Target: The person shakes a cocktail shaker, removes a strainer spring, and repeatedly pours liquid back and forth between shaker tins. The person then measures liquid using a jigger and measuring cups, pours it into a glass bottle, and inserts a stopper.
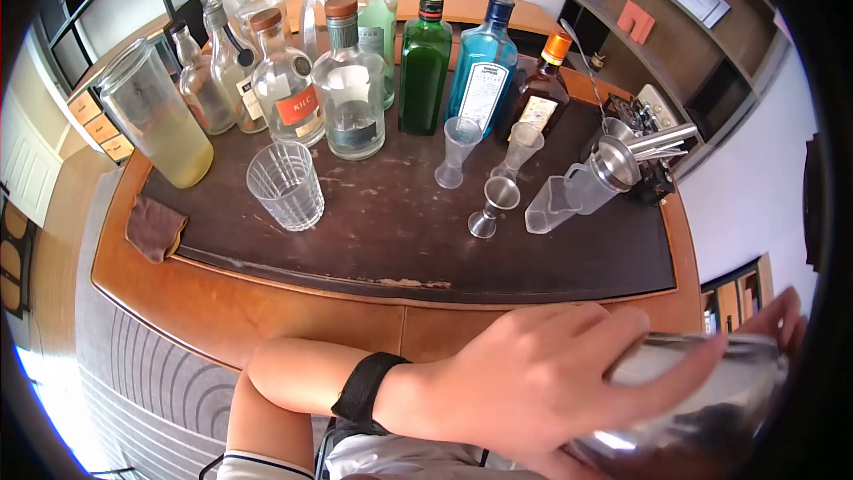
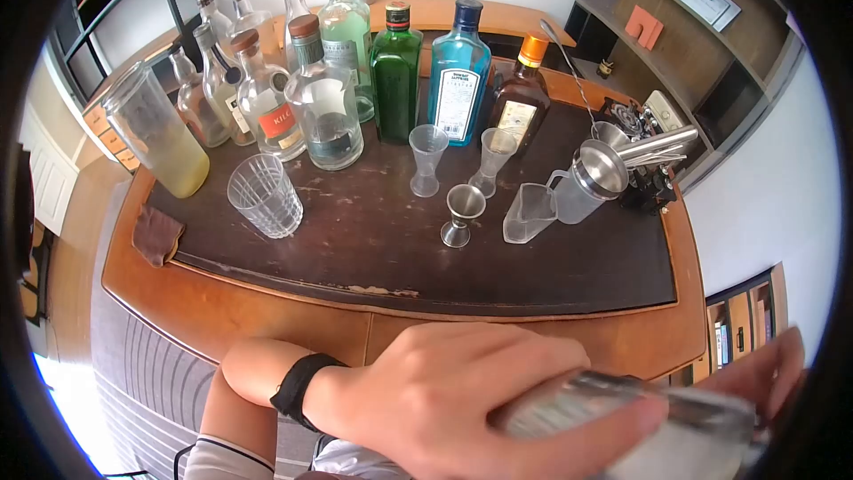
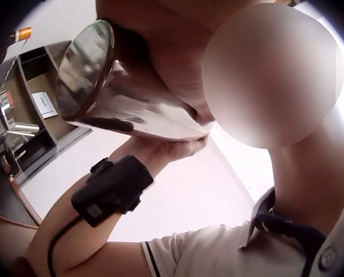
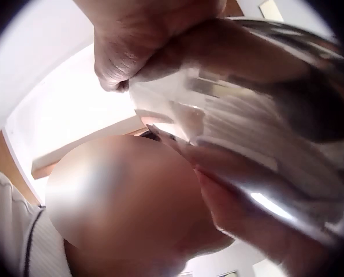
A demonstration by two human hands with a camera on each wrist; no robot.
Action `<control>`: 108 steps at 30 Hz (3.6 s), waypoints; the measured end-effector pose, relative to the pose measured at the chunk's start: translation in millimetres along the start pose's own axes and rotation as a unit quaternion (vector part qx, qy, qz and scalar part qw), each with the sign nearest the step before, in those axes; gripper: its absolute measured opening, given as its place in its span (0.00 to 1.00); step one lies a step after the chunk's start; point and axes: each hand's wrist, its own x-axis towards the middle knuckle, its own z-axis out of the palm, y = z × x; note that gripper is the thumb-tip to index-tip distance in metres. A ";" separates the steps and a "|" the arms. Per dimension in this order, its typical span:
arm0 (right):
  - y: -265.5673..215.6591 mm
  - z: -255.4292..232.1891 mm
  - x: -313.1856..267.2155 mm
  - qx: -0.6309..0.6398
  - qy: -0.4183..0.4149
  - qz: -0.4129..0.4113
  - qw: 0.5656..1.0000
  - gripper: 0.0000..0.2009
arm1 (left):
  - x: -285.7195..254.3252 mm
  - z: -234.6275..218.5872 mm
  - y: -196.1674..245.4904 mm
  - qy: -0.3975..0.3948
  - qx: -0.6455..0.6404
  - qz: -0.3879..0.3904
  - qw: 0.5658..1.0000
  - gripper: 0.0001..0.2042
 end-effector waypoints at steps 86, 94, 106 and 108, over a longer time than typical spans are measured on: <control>-20.3 -46.8 16.1 0.463 -0.397 -0.021 0.793 0.11 | 1.5 -6.5 -5.9 -0.030 -0.003 0.072 0.997 0.52; -26.1 -49.1 11.6 0.480 -0.367 -0.035 0.796 0.11 | 1.4 -11.9 -1.9 -0.054 0.019 0.049 0.997 0.50; -39.6 -59.3 8.4 0.506 -0.323 -0.048 0.798 0.11 | 2.3 -7.4 -11.6 -0.050 -0.034 -0.034 0.998 0.49; -43.0 -62.2 9.6 0.512 -0.314 -0.053 0.797 0.11 | 2.1 -3.9 -19.4 -0.032 -0.072 -0.089 0.993 0.51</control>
